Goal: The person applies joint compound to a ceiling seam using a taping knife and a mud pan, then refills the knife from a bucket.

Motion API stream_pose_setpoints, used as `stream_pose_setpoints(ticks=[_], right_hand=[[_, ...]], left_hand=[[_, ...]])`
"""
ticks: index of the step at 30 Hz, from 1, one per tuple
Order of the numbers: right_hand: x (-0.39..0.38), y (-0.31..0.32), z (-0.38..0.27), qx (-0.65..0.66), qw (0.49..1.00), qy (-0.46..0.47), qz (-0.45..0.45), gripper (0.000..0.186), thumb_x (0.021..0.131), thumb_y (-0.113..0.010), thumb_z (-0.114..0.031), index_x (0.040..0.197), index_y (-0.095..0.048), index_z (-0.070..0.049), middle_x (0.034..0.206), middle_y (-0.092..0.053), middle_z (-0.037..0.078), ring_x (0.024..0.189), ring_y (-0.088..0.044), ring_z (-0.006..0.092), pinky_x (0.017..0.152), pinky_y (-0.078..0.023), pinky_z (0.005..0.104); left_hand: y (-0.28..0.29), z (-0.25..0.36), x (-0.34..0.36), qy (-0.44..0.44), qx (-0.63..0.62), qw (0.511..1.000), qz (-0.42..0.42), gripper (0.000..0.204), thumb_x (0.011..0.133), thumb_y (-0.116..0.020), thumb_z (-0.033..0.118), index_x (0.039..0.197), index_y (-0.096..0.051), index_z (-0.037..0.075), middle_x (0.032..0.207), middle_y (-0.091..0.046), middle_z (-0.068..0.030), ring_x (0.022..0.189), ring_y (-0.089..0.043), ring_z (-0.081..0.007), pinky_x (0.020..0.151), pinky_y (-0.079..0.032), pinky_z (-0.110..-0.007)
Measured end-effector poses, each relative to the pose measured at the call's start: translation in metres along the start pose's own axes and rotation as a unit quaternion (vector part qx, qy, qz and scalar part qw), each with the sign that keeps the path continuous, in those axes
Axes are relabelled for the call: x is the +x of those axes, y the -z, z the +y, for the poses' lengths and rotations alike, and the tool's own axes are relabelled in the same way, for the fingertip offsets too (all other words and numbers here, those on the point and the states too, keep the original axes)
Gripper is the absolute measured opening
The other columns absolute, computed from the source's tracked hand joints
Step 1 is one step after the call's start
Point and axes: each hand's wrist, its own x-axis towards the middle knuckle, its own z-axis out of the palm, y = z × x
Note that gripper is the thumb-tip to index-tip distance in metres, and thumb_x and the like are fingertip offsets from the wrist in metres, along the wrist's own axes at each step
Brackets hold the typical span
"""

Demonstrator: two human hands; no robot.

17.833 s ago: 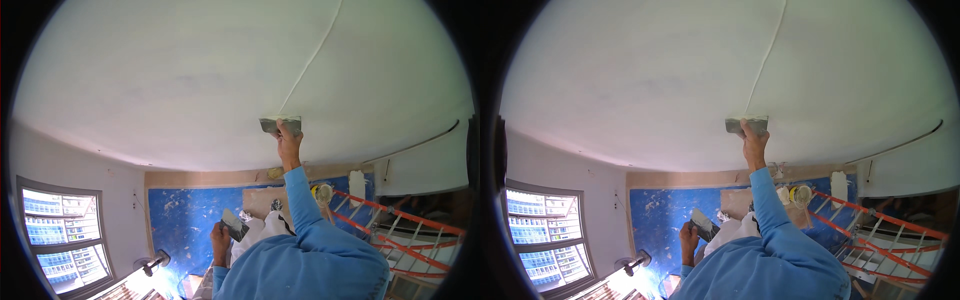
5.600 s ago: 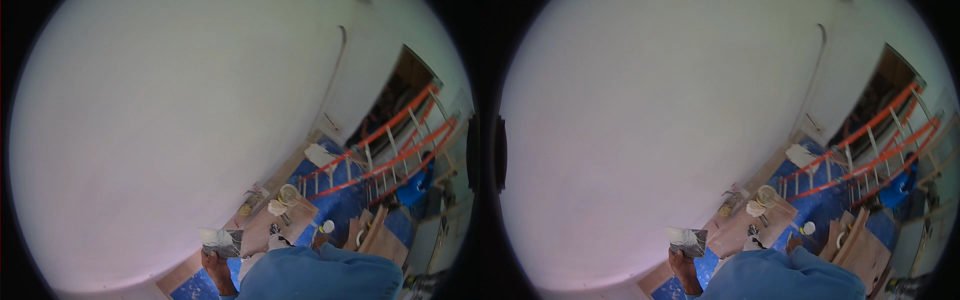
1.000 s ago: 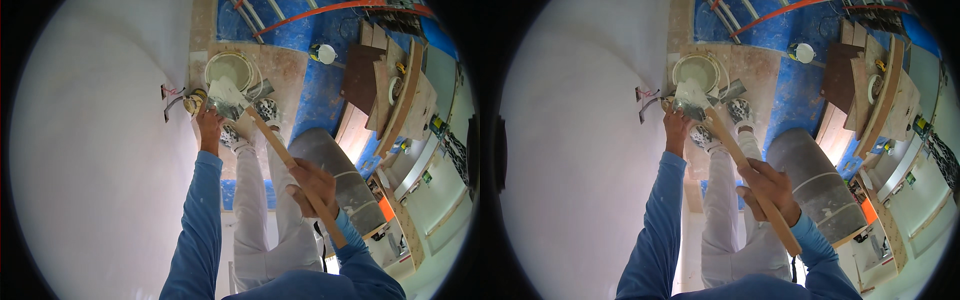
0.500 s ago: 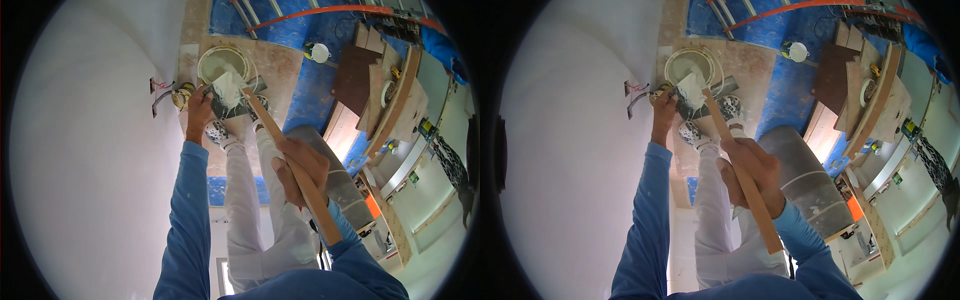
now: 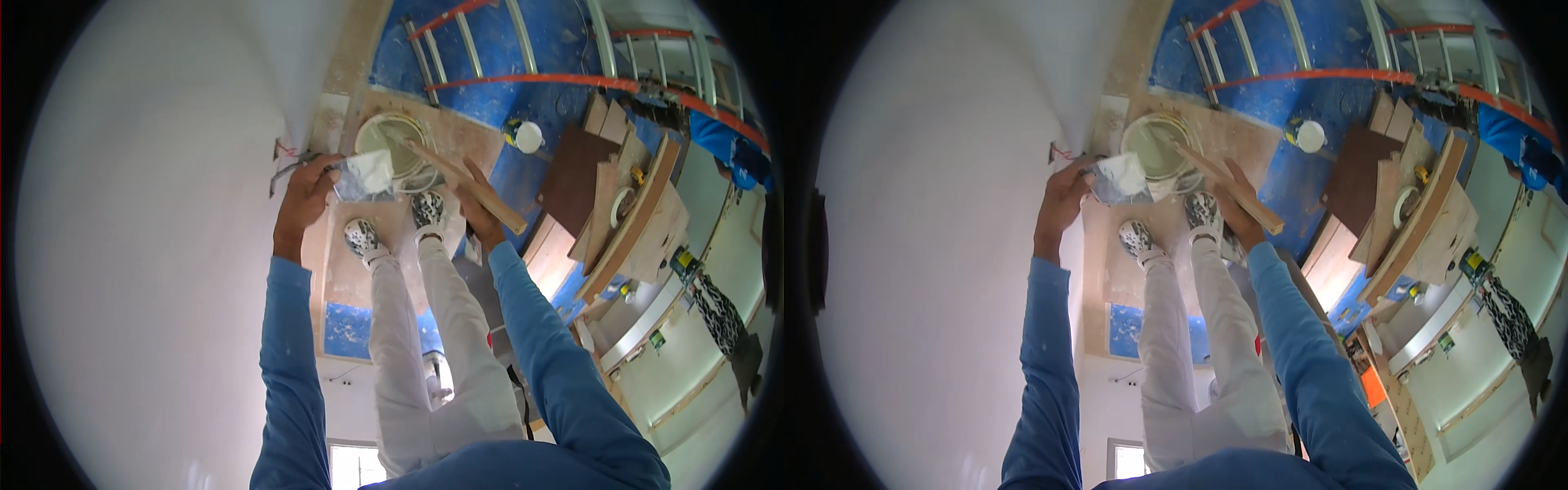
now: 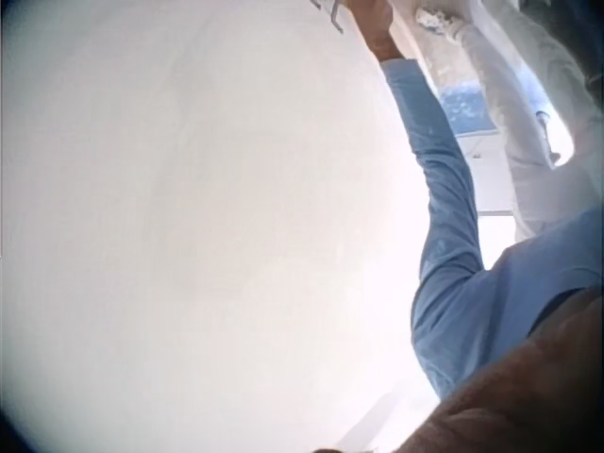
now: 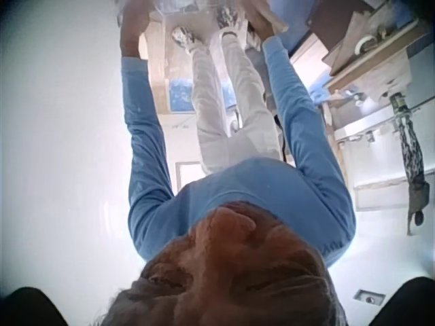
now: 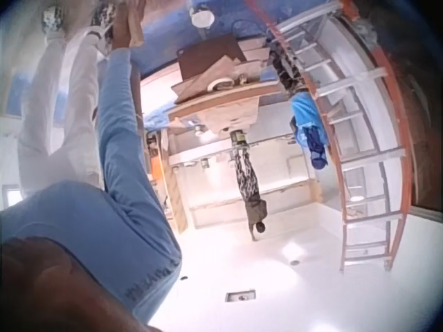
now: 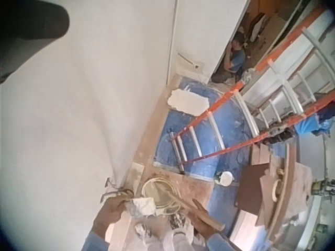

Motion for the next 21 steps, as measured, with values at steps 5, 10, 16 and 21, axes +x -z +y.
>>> stream_pose_setpoints(ticks=[5,10,16,21], right_hand=[[-0.052,0.040,0.014,-0.108,0.970,-0.196,-0.099,0.054,0.090,-0.069,-0.042,0.120,-0.064,0.002,0.094,-0.072,0.010,0.090,-0.067,0.0208,0.082,-0.050,0.0333],[-0.111,0.077,-0.032,-0.016,0.966,-0.242,-0.089,0.052,0.092,-0.064,-0.051,0.109,-0.063,-0.002,0.082,-0.070,0.016,0.046,-0.053,0.0151,0.043,-0.040,0.0289],[-0.159,0.123,-0.083,0.229,0.857,-0.433,-0.159,0.067,0.097,-0.044,-0.060,0.087,-0.064,0.003,0.074,-0.066,0.021,0.040,-0.051,0.0204,0.039,-0.039,0.0337],[-0.173,0.119,-0.118,0.281,0.851,-0.383,-0.226,0.064,0.094,-0.049,-0.055,0.064,-0.062,0.000,0.084,-0.065,0.037,0.038,-0.044,0.0248,0.040,-0.036,0.0381]], left_hand=[[0.046,0.147,-0.074,-0.149,0.089,0.985,0.017,0.029,0.089,-0.055,0.001,0.115,-0.067,0.002,0.099,-0.072,-0.0157,0.091,-0.069,-0.0246,0.083,-0.052,-0.031],[0.084,0.295,-0.148,-0.349,0.011,0.937,-0.009,0.018,0.086,-0.059,0.002,0.102,-0.067,0.000,0.094,-0.073,-0.0194,0.080,-0.072,-0.0348,0.077,-0.058,-0.036],[0.137,0.465,-0.276,-0.530,0.220,0.810,0.121,0.021,0.072,-0.070,0.003,0.092,-0.068,0.010,0.099,-0.073,-0.0147,0.082,-0.073,-0.0286,0.071,-0.060,-0.033],[0.161,0.531,-0.365,-0.647,0.165,0.676,0.311,0.004,0.092,-0.065,0.017,0.094,-0.063,0.014,0.097,-0.072,-0.0209,0.085,-0.073,-0.0366,0.074,-0.061,-0.046]])
